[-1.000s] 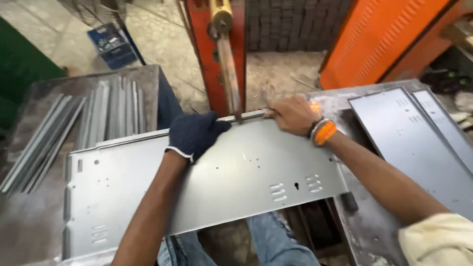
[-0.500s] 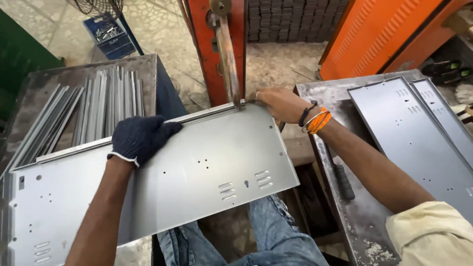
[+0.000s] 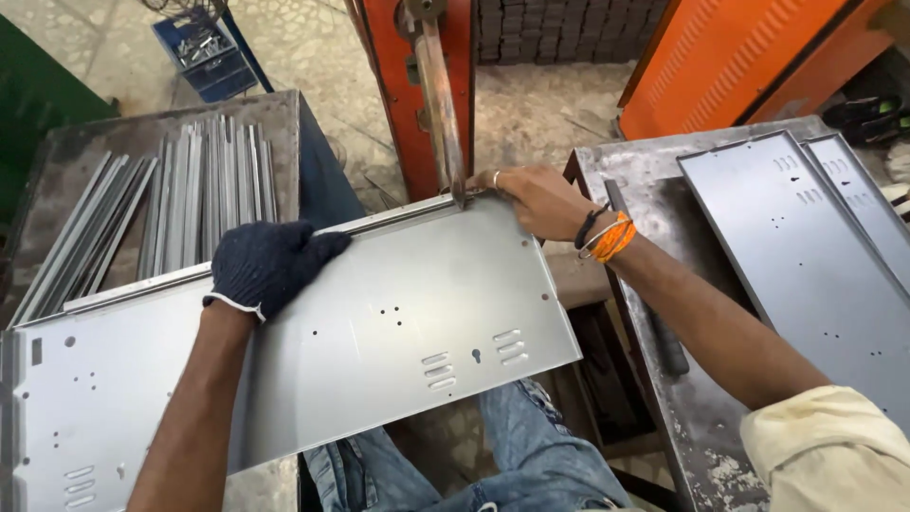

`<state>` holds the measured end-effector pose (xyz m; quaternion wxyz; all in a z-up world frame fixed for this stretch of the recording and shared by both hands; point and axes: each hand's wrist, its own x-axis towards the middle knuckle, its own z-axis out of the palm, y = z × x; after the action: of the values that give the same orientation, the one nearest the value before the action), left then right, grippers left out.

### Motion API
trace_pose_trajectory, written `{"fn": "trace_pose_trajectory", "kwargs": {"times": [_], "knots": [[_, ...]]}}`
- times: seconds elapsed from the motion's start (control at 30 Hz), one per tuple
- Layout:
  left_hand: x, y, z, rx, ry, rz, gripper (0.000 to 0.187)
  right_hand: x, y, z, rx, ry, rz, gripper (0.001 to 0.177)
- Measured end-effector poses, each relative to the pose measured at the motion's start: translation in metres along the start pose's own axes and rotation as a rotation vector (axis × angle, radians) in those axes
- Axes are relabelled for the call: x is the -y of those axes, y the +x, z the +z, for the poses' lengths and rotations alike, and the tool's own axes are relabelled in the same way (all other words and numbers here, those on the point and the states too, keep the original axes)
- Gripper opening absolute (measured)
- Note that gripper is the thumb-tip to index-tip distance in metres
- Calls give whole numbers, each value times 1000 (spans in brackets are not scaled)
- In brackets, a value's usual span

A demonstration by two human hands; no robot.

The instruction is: Using a spot welding machine to attach metal brackets to metal sheets at a workstation.

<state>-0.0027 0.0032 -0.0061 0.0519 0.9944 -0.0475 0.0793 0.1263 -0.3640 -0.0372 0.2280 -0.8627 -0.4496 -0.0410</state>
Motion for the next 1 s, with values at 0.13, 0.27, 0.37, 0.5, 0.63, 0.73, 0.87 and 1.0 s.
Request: {"fn": "trace_pose_trajectory", "kwargs": {"times": [0.13, 0.27, 0.37, 0.5, 0.63, 0.73, 0.87, 1.0], "knots": [[-2, 2, -2, 56, 3, -32, 55, 7, 6, -3, -42, 63, -5, 36], [-8, 9, -2, -13, -26, -2, 55, 5, 6, -12, -91, 87, 24, 29], [-15, 12, 3, -32, -48, 16, 53, -1, 1, -19, -131, 98, -20, 34], [-21, 16, 9, -46, -99, 50, 53, -30, -4, -8, -101, -40, 16, 38], [-20, 18, 3, -79, -71, 45, 56, -11, -1, -16, -79, -33, 71, 33], [-19, 19, 2, -46, -34, 34, 54, -9, -4, -9, -137, 120, 13, 36], [-19, 12, 7, -73, -108, 63, 53, -16, 4, -11, -129, 100, 32, 22], [-14, 13, 8, -82, -54, 17, 59, -8, 2, -11, -175, 106, -25, 19]]}}
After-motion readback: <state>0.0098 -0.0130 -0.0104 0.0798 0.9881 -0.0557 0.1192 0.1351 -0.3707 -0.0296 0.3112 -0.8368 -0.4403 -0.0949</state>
